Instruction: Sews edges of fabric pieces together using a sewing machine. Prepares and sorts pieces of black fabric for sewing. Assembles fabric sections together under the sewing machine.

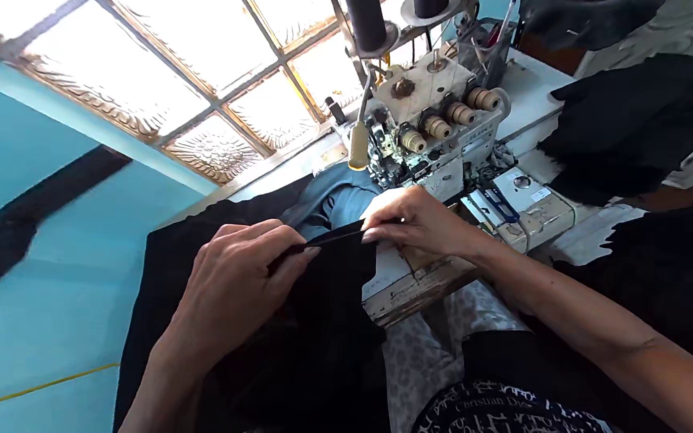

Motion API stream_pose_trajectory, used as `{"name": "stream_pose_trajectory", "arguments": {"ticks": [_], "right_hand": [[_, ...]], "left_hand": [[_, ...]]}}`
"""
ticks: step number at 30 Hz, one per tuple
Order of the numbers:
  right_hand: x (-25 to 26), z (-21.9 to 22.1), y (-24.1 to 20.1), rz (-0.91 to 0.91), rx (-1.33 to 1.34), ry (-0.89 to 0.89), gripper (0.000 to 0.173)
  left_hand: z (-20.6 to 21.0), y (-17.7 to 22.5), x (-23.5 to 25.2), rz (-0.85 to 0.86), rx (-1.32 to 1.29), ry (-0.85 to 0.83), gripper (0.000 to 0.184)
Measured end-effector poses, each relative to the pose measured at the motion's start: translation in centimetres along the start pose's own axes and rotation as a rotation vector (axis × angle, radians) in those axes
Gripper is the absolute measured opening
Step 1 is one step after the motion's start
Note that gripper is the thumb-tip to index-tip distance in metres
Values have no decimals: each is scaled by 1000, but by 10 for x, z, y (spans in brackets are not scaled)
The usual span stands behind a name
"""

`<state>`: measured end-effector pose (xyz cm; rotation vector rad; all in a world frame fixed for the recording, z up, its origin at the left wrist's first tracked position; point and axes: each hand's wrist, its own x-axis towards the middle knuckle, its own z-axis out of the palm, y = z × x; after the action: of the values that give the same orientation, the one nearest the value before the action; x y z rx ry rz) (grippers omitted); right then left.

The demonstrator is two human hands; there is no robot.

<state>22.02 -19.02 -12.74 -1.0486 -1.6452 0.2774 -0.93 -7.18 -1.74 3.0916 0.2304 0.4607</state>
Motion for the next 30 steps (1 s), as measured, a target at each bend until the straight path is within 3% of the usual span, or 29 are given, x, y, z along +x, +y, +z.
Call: {"name": "stream_pose_trajectory", "arguments": {"ticks": [4,8,12,19,23,26,30], "right_hand": [[-10,-4,-1,101,87,40,13],[-19,-10,-8,95,-45,12,15],[-27,-15,-12,85,-176,-8,17],[-45,-24,-12,137,-116,-20,7],[-59,-35,-16,166,-122,-169,30],[-68,-38,-23,117,-173,-229,17],[-69,-35,-21,136,-204,-188,17]], "left_hand": [[1,-16,-1,-17,-93,-31,38],[-3,-33,-2,8,-270,-96,31],[-6,-38,0,9,-230,-97,23],[-4,-16,10,80,-90,7,29],[-6,11,13,165,-71,38,31],[0,23,18,202,-70,57,30],[12,24,30,167,-84,65,27]]}}
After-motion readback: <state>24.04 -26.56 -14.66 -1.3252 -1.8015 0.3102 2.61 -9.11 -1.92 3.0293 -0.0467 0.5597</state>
